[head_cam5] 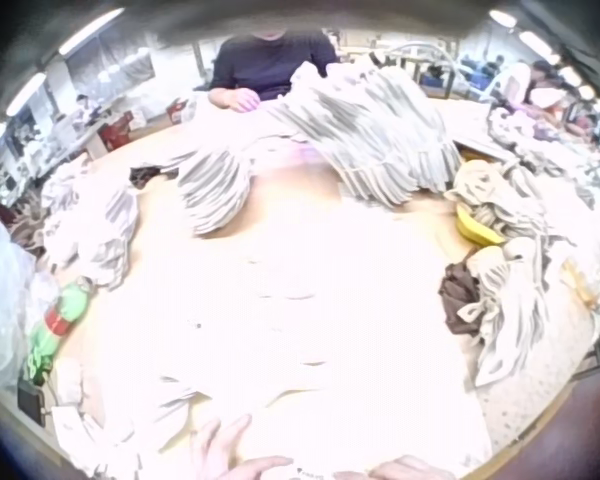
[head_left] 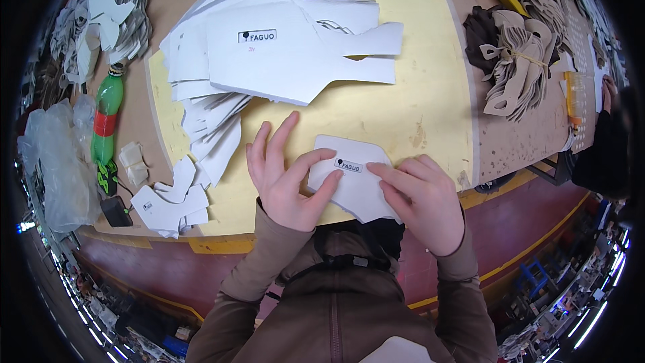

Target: The person repeatedly picks up white paper cutouts from a pile, folds them in half, and places them into a separate stack. The hands handle each piece one at a time, folding and stacking them on the table.

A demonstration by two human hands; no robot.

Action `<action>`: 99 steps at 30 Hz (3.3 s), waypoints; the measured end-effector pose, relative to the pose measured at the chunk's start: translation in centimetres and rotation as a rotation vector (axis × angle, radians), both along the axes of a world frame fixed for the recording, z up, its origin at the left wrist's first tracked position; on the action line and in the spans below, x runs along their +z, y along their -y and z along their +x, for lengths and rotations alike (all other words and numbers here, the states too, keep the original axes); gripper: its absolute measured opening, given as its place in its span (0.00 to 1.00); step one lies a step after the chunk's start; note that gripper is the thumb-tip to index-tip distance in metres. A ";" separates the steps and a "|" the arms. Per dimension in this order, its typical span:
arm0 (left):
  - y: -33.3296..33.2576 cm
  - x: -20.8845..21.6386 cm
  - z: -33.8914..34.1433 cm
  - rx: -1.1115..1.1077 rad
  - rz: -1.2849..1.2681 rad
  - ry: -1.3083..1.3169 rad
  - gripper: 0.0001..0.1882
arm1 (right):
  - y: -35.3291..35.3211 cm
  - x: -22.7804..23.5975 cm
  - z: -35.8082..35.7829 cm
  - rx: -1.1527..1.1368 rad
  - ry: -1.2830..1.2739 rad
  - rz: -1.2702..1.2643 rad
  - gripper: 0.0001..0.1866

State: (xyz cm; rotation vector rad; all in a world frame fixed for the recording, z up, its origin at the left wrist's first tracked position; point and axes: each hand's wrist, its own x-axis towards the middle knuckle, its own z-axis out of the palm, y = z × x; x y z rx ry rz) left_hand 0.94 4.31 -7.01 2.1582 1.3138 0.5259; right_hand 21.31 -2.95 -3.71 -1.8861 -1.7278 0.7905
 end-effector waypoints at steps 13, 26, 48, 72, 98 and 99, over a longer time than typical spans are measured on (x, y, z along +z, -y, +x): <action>0.8 -0.2 0.5 0.003 -0.004 -0.099 0.19 | -0.5 -0.2 0.2 0.046 0.043 -0.020 0.20; 4.2 -0.9 -0.2 -0.202 0.094 -0.380 0.35 | -0.2 -0.2 -0.6 0.107 0.221 0.039 0.26; 1.6 2.1 -1.9 0.323 -0.979 0.940 0.19 | 0.8 3.0 1.3 0.140 -0.470 0.255 0.24; 1.0 2.6 -1.2 -0.003 -0.646 0.492 0.18 | 3.9 -1.5 1.0 -0.613 -0.743 0.184 0.29; -0.5 1.8 -4.4 -0.005 0.299 0.011 0.14 | 4.1 -1.8 -2.2 -0.651 -0.583 0.312 0.12; -0.3 1.8 -4.0 0.016 0.204 0.104 0.13 | 3.9 -1.7 -1.9 -0.584 -0.452 0.345 0.13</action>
